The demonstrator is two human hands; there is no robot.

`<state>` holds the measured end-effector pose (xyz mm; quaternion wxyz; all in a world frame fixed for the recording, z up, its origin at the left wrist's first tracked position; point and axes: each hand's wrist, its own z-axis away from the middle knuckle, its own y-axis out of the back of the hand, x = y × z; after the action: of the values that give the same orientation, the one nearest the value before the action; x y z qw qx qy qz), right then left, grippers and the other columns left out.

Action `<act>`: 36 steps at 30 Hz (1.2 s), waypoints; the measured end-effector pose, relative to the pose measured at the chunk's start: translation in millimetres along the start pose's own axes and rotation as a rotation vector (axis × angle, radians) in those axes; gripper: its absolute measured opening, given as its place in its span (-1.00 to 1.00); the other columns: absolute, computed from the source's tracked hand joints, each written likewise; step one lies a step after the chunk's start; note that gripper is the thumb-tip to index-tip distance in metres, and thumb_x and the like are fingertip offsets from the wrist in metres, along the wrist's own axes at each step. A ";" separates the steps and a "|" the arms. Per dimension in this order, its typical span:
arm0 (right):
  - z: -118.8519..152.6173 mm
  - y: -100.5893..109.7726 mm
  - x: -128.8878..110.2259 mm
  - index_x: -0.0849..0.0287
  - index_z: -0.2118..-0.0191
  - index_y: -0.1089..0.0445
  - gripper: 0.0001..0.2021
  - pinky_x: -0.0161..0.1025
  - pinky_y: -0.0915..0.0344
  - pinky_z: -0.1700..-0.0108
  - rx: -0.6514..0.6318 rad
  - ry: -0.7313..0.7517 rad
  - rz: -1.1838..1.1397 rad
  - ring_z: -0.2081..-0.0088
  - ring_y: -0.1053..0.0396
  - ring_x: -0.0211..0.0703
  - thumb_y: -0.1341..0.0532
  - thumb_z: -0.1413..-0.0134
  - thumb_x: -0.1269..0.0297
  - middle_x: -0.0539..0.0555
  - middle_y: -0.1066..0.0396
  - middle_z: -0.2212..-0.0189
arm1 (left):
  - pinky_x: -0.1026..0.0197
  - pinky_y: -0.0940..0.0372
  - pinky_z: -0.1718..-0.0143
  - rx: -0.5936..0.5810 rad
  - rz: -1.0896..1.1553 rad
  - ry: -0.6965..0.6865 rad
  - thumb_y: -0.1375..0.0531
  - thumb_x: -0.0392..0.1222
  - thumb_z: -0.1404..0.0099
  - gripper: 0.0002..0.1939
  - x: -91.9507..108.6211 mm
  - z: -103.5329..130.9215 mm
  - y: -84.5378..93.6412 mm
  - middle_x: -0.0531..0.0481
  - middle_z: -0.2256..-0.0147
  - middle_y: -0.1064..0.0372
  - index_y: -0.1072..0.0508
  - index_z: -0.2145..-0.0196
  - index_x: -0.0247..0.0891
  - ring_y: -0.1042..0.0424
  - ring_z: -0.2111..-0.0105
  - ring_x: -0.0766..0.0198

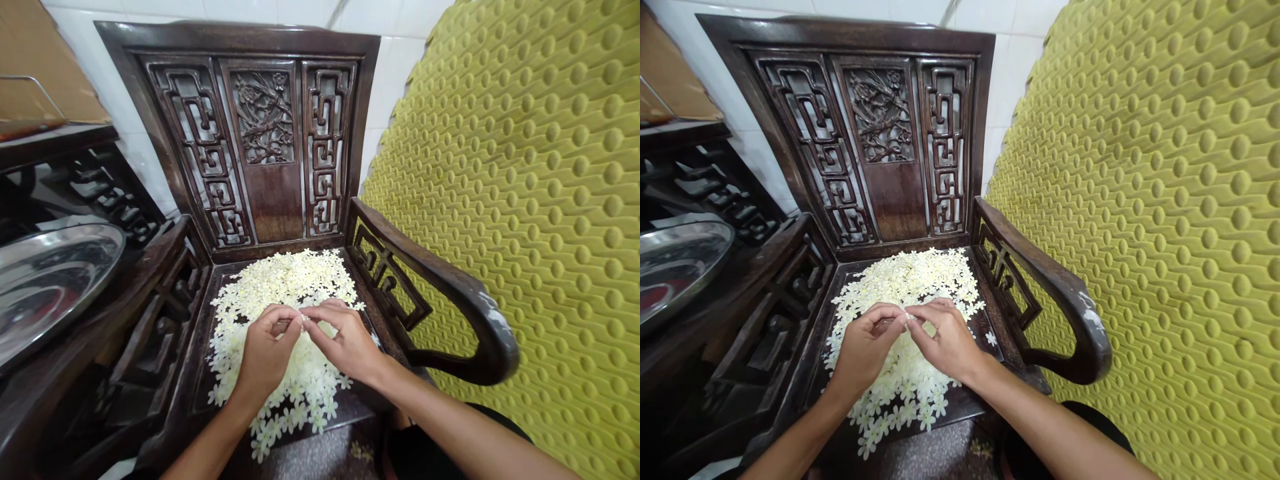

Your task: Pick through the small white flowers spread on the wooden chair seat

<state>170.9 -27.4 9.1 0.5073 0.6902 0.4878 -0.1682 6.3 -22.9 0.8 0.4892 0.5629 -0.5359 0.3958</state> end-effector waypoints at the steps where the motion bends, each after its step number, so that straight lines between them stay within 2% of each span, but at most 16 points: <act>1: -0.5 1.0 0.1 0.04 0.12 -0.56 -0.82 -0.09 -0.26 0.01 0.004 0.001 0.002 0.22 -0.50 -0.11 -0.21 -0.27 0.33 0.04 -0.60 0.25 | 0.24 -0.39 0.20 -0.001 0.002 -0.008 -0.26 -0.18 -0.23 -0.90 0.2 0.0 -0.3 -0.05 0.31 -0.45 -0.55 0.38 -0.24 -0.47 0.26 0.20; 7: -0.4 3.0 8.0 0.10 0.28 -0.52 -0.87 -0.14 -0.21 0.06 0.089 -0.041 0.109 0.28 -0.47 -0.14 -0.21 -0.23 0.39 -0.02 -0.57 0.36 | 0.27 -0.38 0.20 0.008 -0.021 -0.037 -0.25 -0.19 -0.23 -0.91 3.4 0.7 -2.2 -0.03 0.32 -0.44 -0.53 0.41 -0.23 -0.45 0.27 0.22; 10: -2.7 6.0 14.2 0.13 0.31 -0.47 -0.87 -0.16 -0.19 0.07 0.136 -0.090 0.179 0.30 -0.44 -0.15 -0.18 -0.23 0.42 -0.02 -0.53 0.38 | 0.29 -0.37 0.27 0.056 -0.032 0.022 -0.26 -0.18 -0.22 -0.89 4.2 -1.6 -0.5 0.00 0.37 -0.44 -0.51 0.42 -0.25 -0.45 0.34 0.25; 13: -6.2 10.4 17.5 0.15 0.35 -0.45 -0.87 -0.19 -0.21 0.14 0.131 -0.152 0.214 0.36 -0.41 -0.17 -0.19 -0.19 0.45 -0.01 -0.50 0.39 | 0.29 -0.36 0.32 0.096 0.003 0.110 -0.28 -0.17 -0.19 -0.89 2.3 -4.8 1.6 0.02 0.42 -0.45 -0.50 0.42 -0.26 -0.47 0.39 0.26; 16: -6.2 12.3 13.4 0.14 0.25 -0.45 -0.90 -0.18 -0.22 0.15 0.151 -0.142 0.213 0.35 -0.38 -0.17 -0.20 -0.17 0.44 0.02 -0.48 0.29 | 0.28 -0.36 0.32 0.119 0.041 0.154 -0.30 -0.18 -0.16 -0.89 -0.3 -6.4 2.2 0.02 0.44 -0.48 -0.51 0.42 -0.27 -0.48 0.39 0.25; 19: -2.4 10.2 4.3 0.12 0.18 -0.43 -0.90 -0.16 -0.22 0.10 0.161 -0.060 0.187 0.28 -0.37 -0.13 -0.18 -0.22 0.39 0.06 -0.45 0.26 | 0.28 -0.36 0.33 0.117 0.048 0.134 -0.30 -0.17 -0.15 -0.89 -1.5 -5.7 1.7 0.03 0.45 -0.47 -0.51 0.43 -0.27 -0.47 0.40 0.24; 23: 0.6 4.8 -2.4 0.10 0.15 -0.42 -0.90 -0.14 -0.21 0.08 0.083 -0.012 0.162 0.18 -0.38 -0.08 -0.23 -0.23 0.30 0.06 -0.45 0.26 | 0.29 -0.36 0.33 0.068 0.021 0.088 -0.29 -0.17 -0.18 -0.89 -1.8 -4.0 1.6 0.03 0.44 -0.44 -0.52 0.42 -0.26 -0.45 0.41 0.26; 26: 0.3 2.4 -0.9 0.10 0.17 -0.43 -0.89 -0.14 -0.21 0.08 0.068 -0.035 0.136 0.22 -0.40 -0.11 -0.26 -0.21 0.25 0.03 -0.48 0.30 | 0.27 -0.37 0.28 0.038 -0.002 0.031 -0.27 -0.18 -0.21 -0.90 -1.2 -2.8 1.4 0.00 0.39 -0.45 -0.53 0.40 -0.25 -0.45 0.36 0.24; 30: 0.4 2.4 1.1 0.10 0.22 -0.46 -0.93 -0.13 -0.20 0.06 0.043 -0.029 0.113 0.28 -0.42 -0.14 -0.22 -0.26 0.29 -0.01 -0.51 0.37 | 0.26 -0.37 0.20 -0.016 -0.004 -0.053 -0.26 -0.20 -0.23 -0.92 2.0 -1.3 -0.1 -0.03 0.33 -0.44 -0.54 0.39 -0.24 -0.45 0.27 0.21; 33: -0.3 3.7 2.1 0.12 0.30 -0.47 -0.88 -0.17 -0.22 0.09 0.049 -0.058 0.069 0.30 -0.43 -0.16 -0.20 -0.26 0.32 -0.02 -0.52 0.40 | 0.27 -0.37 0.21 -0.013 0.023 -0.035 -0.27 -0.21 -0.21 -0.92 4.6 -1.3 -0.9 -0.02 0.34 -0.44 -0.53 0.41 -0.24 -0.45 0.29 0.24; 36: -3.2 6.4 8.9 0.15 0.36 -0.43 -0.85 -0.25 -0.24 0.24 0.091 -0.137 0.043 0.36 -0.40 -0.20 -0.17 -0.23 0.37 -0.02 -0.48 0.43 | 0.30 -0.36 0.29 0.033 0.062 0.053 -0.30 -0.20 -0.17 -0.92 4.5 -3.6 0.5 0.02 0.40 -0.45 -0.52 0.42 -0.26 -0.45 0.36 0.27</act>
<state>179.7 -20.3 7.5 0.5112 0.7098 0.4288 -0.2259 6.6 -20.3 5.9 0.4815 0.5431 -0.5333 0.4345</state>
